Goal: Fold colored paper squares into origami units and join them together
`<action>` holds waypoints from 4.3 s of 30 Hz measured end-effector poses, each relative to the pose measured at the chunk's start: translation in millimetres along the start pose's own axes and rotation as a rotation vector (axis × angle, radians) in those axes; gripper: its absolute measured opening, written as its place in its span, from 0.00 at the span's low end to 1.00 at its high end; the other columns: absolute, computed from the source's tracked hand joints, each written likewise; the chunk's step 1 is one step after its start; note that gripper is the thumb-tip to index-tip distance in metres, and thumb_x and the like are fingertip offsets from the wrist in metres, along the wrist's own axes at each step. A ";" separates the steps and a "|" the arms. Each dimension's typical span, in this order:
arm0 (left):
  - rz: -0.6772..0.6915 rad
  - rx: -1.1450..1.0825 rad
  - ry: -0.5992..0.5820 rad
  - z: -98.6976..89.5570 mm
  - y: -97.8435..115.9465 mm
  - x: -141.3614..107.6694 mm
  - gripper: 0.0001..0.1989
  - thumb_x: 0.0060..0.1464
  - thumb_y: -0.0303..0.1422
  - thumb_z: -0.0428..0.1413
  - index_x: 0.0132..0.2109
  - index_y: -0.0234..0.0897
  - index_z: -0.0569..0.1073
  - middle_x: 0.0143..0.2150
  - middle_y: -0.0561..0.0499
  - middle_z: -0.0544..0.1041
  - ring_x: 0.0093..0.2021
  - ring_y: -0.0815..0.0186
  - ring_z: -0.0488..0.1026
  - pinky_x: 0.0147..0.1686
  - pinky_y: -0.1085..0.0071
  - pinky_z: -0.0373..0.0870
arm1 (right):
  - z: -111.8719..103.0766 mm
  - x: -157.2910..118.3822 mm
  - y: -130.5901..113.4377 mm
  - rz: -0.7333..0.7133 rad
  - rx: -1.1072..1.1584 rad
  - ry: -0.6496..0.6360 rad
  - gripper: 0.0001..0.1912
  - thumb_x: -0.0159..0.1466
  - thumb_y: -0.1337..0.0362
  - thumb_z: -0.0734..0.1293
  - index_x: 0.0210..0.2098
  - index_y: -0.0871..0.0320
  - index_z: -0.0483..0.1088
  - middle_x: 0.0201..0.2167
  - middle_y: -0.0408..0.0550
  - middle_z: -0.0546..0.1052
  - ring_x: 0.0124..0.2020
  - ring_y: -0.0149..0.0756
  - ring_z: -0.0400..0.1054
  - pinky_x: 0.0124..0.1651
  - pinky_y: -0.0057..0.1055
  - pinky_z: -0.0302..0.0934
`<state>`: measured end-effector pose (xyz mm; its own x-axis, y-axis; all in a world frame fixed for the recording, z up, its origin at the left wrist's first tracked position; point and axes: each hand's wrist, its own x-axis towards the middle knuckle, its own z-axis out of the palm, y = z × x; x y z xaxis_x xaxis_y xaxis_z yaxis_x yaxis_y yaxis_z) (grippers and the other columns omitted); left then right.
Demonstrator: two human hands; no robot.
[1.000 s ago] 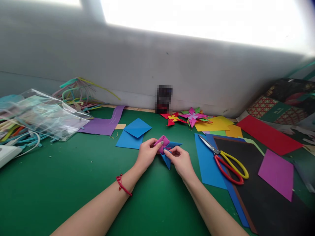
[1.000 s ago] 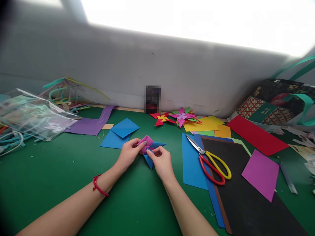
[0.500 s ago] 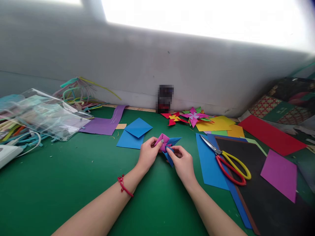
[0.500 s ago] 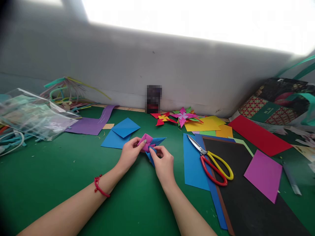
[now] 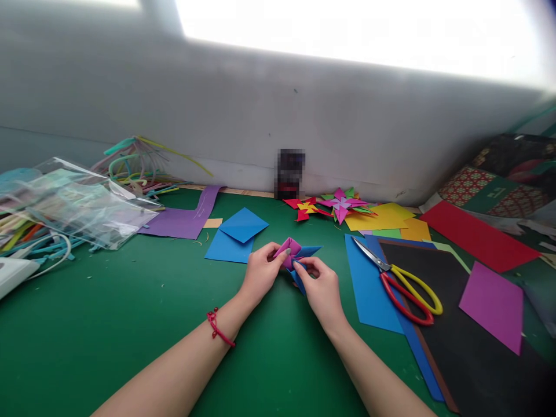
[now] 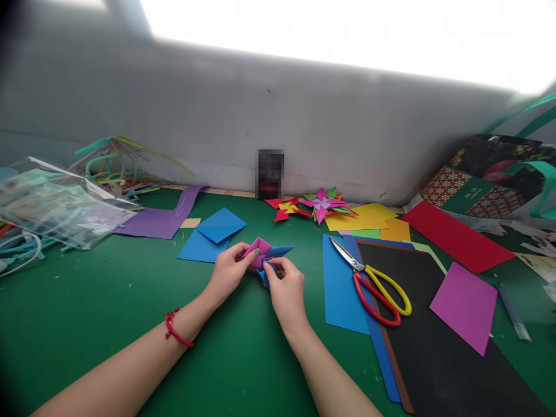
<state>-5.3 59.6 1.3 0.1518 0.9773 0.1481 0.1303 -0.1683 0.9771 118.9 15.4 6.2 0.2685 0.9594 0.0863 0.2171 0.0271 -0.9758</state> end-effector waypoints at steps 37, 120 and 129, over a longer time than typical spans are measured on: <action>-0.139 -0.181 0.050 -0.5 3.2 4.5 0.16 0.47 0.43 0.53 0.35 0.32 0.71 0.27 0.51 0.74 0.24 0.67 0.70 0.27 0.71 0.69 | -12.0 12.0 7.3 0.010 0.152 -0.131 0.13 0.50 0.56 0.69 0.30 0.59 0.70 0.28 0.46 0.75 0.32 0.38 0.69 0.37 0.33 0.62; -0.037 -0.025 -0.085 0.4 6.8 -1.4 0.16 0.51 0.41 0.50 0.41 0.35 0.71 0.32 0.51 0.73 0.26 0.69 0.68 0.27 0.73 0.68 | -7.8 6.2 2.4 -0.159 -0.089 -0.032 0.10 0.59 0.58 0.61 0.33 0.58 0.69 0.33 0.47 0.73 0.35 0.37 0.67 0.36 0.31 0.61; 0.089 0.164 -0.030 0.0 7.7 -4.8 0.11 0.55 0.38 0.47 0.38 0.36 0.70 0.27 0.54 0.69 0.26 0.70 0.65 0.26 0.75 0.64 | -8.7 0.3 -6.5 -0.416 -0.401 0.014 0.07 0.61 0.64 0.60 0.36 0.56 0.68 0.38 0.48 0.72 0.40 0.38 0.66 0.43 0.35 0.61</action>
<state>-5.0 53.6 8.1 0.1990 0.9536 0.2260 0.2723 -0.2754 0.9220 125.7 13.0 14.4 0.0957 0.8869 0.4520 0.6447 0.2907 -0.7070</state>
